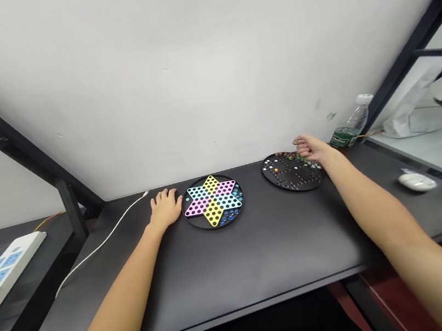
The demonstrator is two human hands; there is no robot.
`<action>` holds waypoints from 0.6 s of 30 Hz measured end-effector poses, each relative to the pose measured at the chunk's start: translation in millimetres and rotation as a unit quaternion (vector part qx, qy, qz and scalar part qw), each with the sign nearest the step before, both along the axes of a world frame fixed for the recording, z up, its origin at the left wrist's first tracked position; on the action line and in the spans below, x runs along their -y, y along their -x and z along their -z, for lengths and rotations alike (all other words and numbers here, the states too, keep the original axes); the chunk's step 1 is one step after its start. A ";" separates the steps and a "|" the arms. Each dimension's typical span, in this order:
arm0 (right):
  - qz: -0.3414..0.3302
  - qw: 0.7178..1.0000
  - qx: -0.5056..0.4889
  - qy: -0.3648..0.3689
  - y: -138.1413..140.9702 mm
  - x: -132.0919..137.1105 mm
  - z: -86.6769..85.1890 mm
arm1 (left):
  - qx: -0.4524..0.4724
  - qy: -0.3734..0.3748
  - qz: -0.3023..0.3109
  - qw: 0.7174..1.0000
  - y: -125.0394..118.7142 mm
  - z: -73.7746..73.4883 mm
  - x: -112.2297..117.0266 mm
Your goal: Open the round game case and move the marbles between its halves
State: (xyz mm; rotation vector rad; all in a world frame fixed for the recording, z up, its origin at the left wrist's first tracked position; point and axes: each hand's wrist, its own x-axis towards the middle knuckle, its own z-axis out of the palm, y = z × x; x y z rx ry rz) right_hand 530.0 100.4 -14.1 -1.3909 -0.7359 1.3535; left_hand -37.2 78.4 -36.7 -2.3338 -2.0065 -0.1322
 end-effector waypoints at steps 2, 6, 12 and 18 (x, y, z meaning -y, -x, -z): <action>-0.017 0.995 -0.103 -0.002 -13.0 7.1 -8.6 | 0.000 0.001 0.001 1.000 0.2 0.1 -0.4; -0.015 0.991 -0.136 0.002 -22.8 17.4 -10.4 | 0.000 -0.003 0.000 1.000 0.7 0.2 -0.5; 0.057 0.969 0.239 0.021 0.9 8.4 10.7 | -0.002 -0.005 0.001 1.000 0.0 -0.6 0.1; -0.023 0.804 0.594 -0.004 11.3 -2.5 19.9 | -0.002 0.007 -0.003 1.000 -0.1 -0.6 -0.9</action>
